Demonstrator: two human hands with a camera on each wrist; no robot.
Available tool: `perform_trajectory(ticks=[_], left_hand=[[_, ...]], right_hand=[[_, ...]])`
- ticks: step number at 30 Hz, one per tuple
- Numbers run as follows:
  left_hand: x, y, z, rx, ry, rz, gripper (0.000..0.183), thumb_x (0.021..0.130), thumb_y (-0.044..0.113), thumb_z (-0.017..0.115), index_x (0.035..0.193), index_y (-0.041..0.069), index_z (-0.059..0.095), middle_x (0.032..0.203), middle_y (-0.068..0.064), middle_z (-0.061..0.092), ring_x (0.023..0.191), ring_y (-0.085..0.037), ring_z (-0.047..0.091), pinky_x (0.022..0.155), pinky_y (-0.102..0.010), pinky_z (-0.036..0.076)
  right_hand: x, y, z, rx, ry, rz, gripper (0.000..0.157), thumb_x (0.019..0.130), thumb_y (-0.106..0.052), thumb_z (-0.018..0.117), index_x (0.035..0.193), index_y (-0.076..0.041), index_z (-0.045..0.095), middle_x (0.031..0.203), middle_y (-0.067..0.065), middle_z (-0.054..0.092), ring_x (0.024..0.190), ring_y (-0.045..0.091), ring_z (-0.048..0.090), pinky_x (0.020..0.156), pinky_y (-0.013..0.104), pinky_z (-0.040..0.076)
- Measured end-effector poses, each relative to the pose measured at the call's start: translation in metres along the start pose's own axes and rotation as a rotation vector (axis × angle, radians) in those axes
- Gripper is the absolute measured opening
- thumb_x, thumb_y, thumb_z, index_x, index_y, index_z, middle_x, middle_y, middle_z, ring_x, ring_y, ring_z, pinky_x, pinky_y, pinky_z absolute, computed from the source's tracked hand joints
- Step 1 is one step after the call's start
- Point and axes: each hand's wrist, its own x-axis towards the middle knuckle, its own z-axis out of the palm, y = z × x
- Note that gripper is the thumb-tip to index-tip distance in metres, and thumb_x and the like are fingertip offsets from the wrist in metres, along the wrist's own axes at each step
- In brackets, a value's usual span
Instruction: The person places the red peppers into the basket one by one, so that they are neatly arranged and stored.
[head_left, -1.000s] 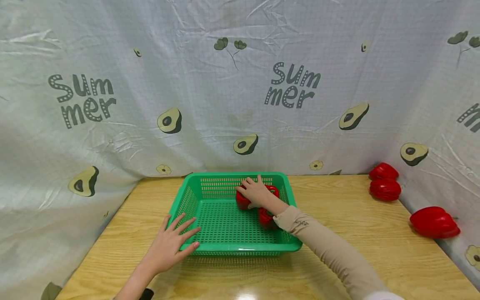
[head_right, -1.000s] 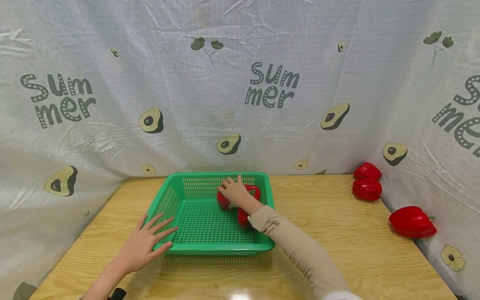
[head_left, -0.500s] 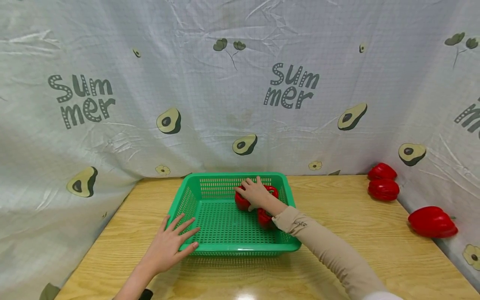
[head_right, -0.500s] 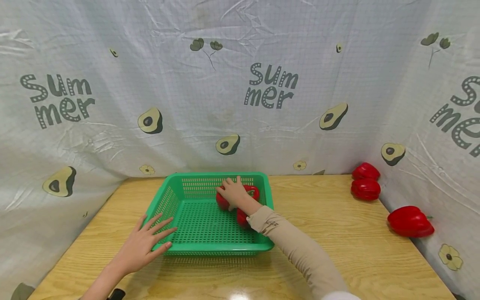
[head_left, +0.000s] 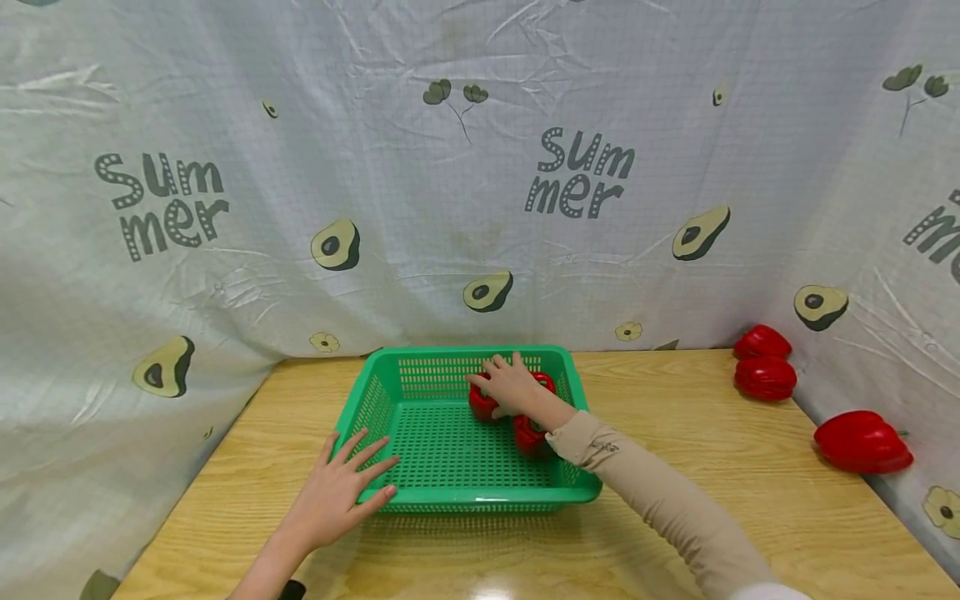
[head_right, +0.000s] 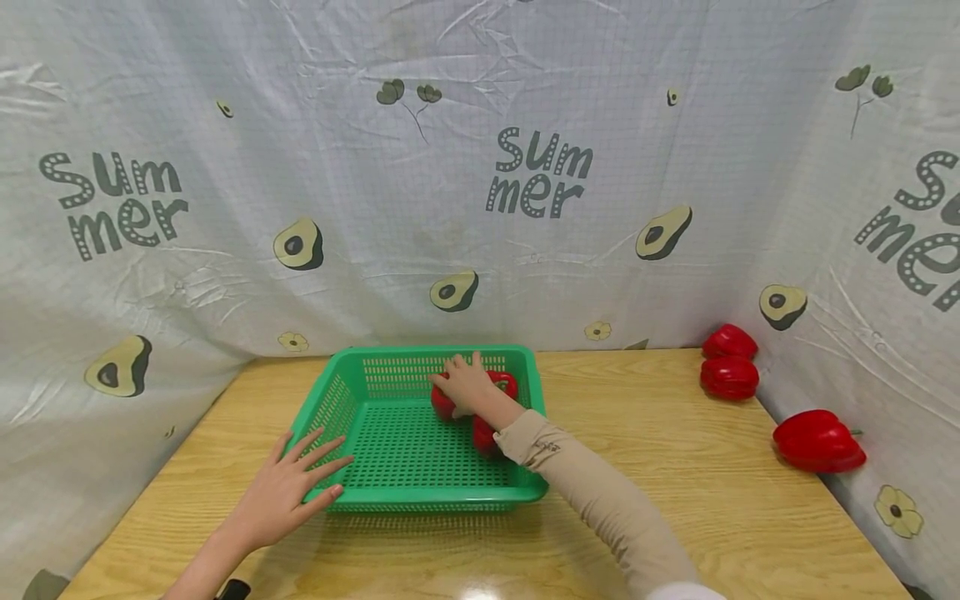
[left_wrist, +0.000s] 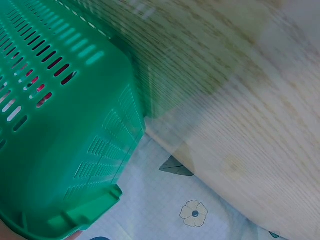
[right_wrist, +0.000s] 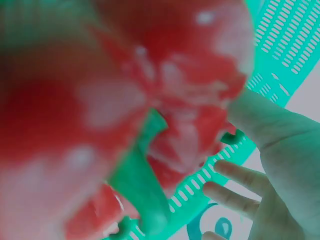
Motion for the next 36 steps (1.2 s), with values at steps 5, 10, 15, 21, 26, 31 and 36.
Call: perform_trajectory(ticks=[5, 10, 15, 21, 26, 31, 36], left_hand=[[0.000, 0.000, 0.001, 0.000, 0.005, 0.001, 0.043, 0.086, 0.049, 0.047, 0.116, 0.022, 0.061, 0.129, -0.004, 0.052, 0.124, -0.036, 0.040, 0.098, -0.061, 0.022], [0.000, -0.001, 0.002, -0.005, 0.008, 0.000, 0.043, 0.086, 0.049, 0.046, 0.116, 0.022, 0.061, 0.129, -0.004, 0.052, 0.124, -0.036, 0.040, 0.098, -0.061, 0.021], [0.000, -0.001, 0.002, -0.010, 0.008, -0.001, 0.043, 0.087, 0.049, 0.046, 0.115, 0.022, 0.062, 0.129, -0.004, 0.052, 0.123, -0.036, 0.040, 0.099, -0.060, 0.020], [-0.001, -0.001, 0.003, -0.013, 0.012, -0.001, 0.042, 0.086, 0.049, 0.047, 0.116, 0.022, 0.062, 0.129, -0.004, 0.052, 0.123, -0.036, 0.040, 0.099, -0.061, 0.019], [-0.001, -0.001, 0.003, -0.013, 0.013, 0.001, 0.042, 0.086, 0.049, 0.047, 0.115, 0.022, 0.062, 0.129, -0.004, 0.052, 0.123, -0.036, 0.040, 0.098, -0.061, 0.020], [-0.001, -0.001, 0.002, -0.008, 0.002, -0.001, 0.042, 0.086, 0.049, 0.047, 0.115, 0.022, 0.062, 0.129, -0.004, 0.052, 0.123, -0.037, 0.040, 0.099, -0.061, 0.021], [-0.001, -0.001, 0.001, -0.014, -0.010, -0.007, 0.042, 0.086, 0.049, 0.047, 0.116, 0.022, 0.061, 0.130, -0.004, 0.051, 0.124, -0.036, 0.039, 0.100, -0.060, 0.020]], right_hand=[[-0.007, 0.004, -0.011, 0.014, 0.036, -0.016, 0.070, 0.075, -0.047, 0.065, 0.135, -0.025, 0.037, 0.126, 0.004, 0.046, 0.112, 0.023, 0.041, 0.094, 0.048, 0.037], [-0.014, 0.011, -0.020, 0.061, 0.048, -0.036, 0.071, 0.076, -0.044, 0.065, 0.137, -0.022, 0.036, 0.127, 0.005, 0.045, 0.117, 0.025, 0.040, 0.097, 0.052, 0.034], [-0.024, 0.018, -0.024, 0.074, 0.098, -0.057, 0.071, 0.076, -0.044, 0.065, 0.136, -0.021, 0.036, 0.128, 0.006, 0.045, 0.116, 0.026, 0.040, 0.094, 0.052, 0.034], [-0.044, 0.024, -0.029, 0.055, 0.174, -0.086, 0.071, 0.075, -0.047, 0.065, 0.135, -0.020, 0.038, 0.128, 0.006, 0.046, 0.115, 0.026, 0.041, 0.090, 0.052, 0.037], [-0.065, 0.033, -0.028, 0.048, 0.237, -0.099, 0.071, 0.074, -0.046, 0.067, 0.134, -0.019, 0.039, 0.125, 0.007, 0.046, 0.112, 0.026, 0.041, 0.089, 0.051, 0.037], [-0.087, 0.043, -0.018, 0.104, 0.336, -0.129, 0.069, 0.071, -0.042, 0.070, 0.130, -0.017, 0.045, 0.121, 0.009, 0.050, 0.106, 0.026, 0.042, 0.087, 0.053, 0.036], [-0.110, 0.052, -0.004, 0.097, 0.399, -0.116, 0.063, 0.073, -0.041, 0.069, 0.127, -0.017, 0.048, 0.117, 0.007, 0.053, 0.104, 0.026, 0.045, 0.084, 0.052, 0.037]])
